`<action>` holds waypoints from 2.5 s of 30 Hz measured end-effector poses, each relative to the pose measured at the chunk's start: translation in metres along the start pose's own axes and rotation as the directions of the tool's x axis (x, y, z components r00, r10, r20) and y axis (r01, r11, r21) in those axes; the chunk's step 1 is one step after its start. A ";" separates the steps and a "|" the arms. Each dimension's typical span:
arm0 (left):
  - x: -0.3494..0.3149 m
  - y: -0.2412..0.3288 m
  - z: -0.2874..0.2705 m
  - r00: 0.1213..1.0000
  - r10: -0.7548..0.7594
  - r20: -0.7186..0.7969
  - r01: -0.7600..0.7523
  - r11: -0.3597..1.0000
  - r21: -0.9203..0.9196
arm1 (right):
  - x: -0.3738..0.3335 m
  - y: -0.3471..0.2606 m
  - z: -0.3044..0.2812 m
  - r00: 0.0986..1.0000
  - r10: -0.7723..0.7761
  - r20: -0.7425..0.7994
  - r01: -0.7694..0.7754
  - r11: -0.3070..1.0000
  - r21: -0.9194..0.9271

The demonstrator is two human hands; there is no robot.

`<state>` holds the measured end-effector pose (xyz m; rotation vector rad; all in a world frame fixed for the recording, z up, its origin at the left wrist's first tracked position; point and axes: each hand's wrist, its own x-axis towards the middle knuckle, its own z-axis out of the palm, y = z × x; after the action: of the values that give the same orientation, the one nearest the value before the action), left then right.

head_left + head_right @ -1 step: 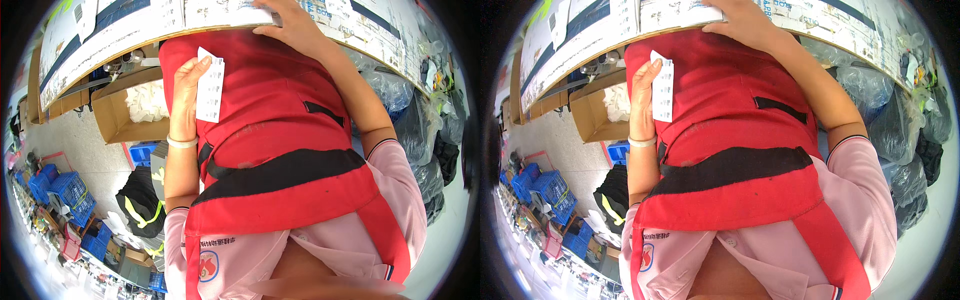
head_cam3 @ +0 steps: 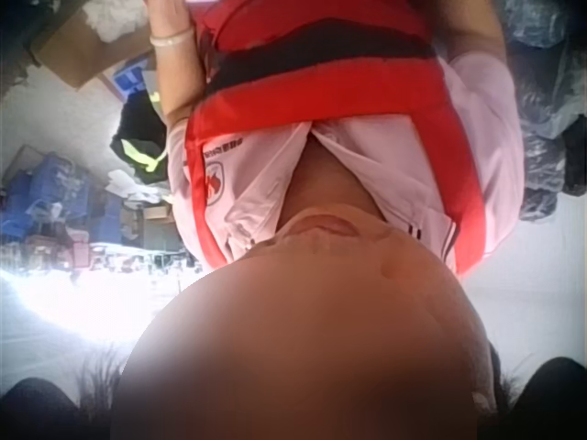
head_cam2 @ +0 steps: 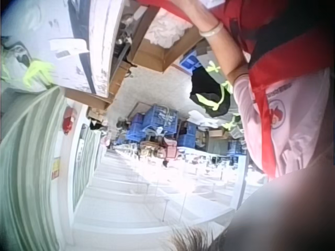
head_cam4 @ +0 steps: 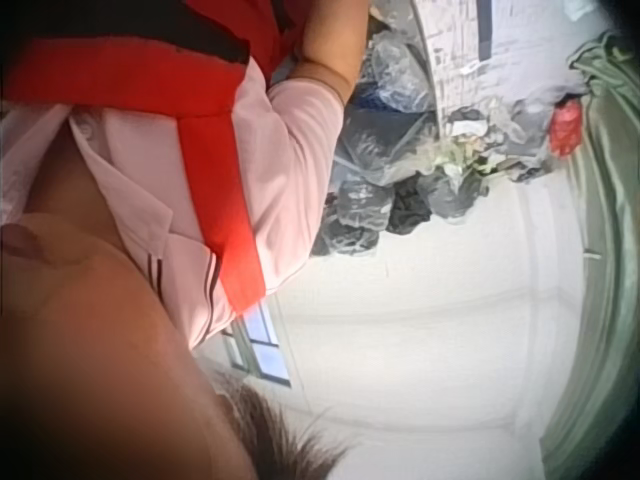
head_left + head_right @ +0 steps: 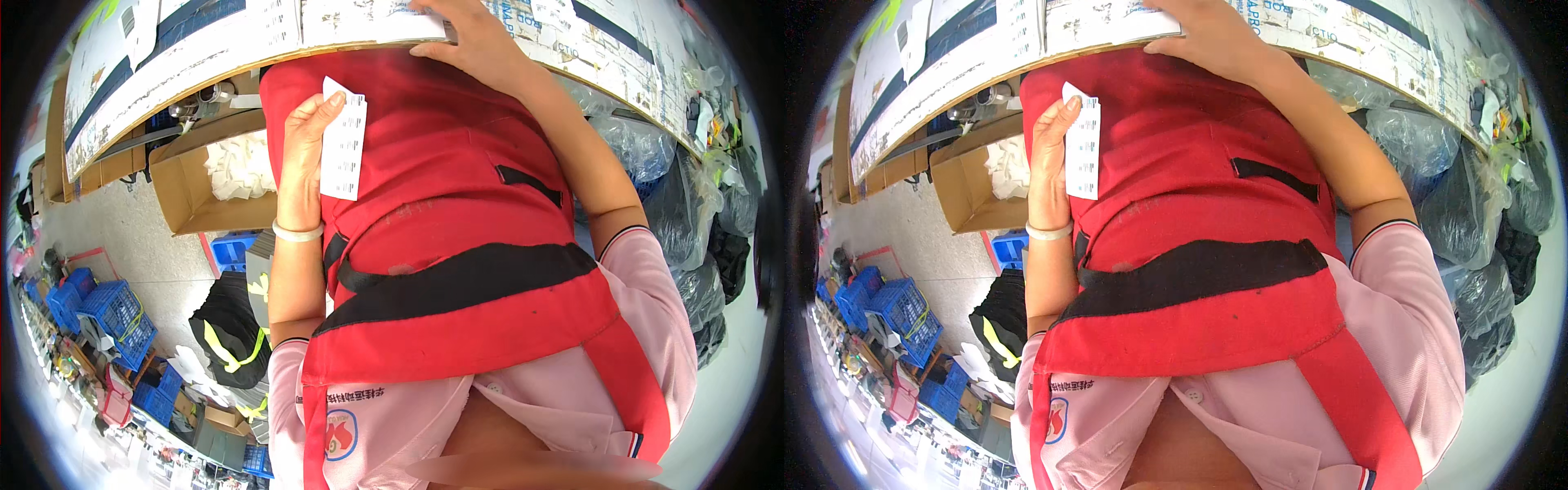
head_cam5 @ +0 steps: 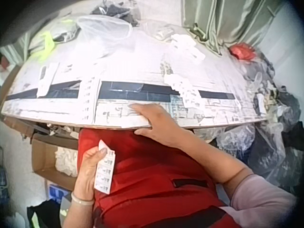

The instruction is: The person is inspecting and checking small adhesive labels at a workstation.

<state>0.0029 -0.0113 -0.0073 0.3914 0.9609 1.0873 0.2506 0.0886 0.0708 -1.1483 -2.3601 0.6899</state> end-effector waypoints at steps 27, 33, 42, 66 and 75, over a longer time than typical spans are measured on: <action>0.002 -0.001 0.003 0.999 0.019 -0.031 -0.021 0.999 -0.043 | 0.020 0.009 -0.009 0.856 0.449 0.256 -0.515 0.694 0.503; 0.004 0.000 0.003 0.999 0.004 -0.038 -0.006 0.999 -0.047 | 0.024 0.010 -0.006 0.842 0.468 0.268 -0.537 0.680 0.499; 0.005 -0.004 0.000 0.999 0.020 -0.050 -0.021 1.000 -0.009 | 0.025 0.012 -0.006 0.825 0.477 0.303 -0.563 0.659 0.499; 0.004 -0.002 0.006 0.997 0.020 -0.074 -0.019 1.000 0.019 | 0.028 0.010 -0.003 0.843 0.453 0.292 -0.538 0.721 0.436; 0.008 -0.002 0.009 0.997 0.003 -0.077 -0.001 1.000 0.024 | 0.011 0.010 -0.015 0.877 0.418 0.239 -0.479 0.707 0.521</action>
<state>0.0122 -0.0042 -0.0078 0.3725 1.0423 1.1000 0.2586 0.1062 0.0783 -1.4215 -1.7225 1.5355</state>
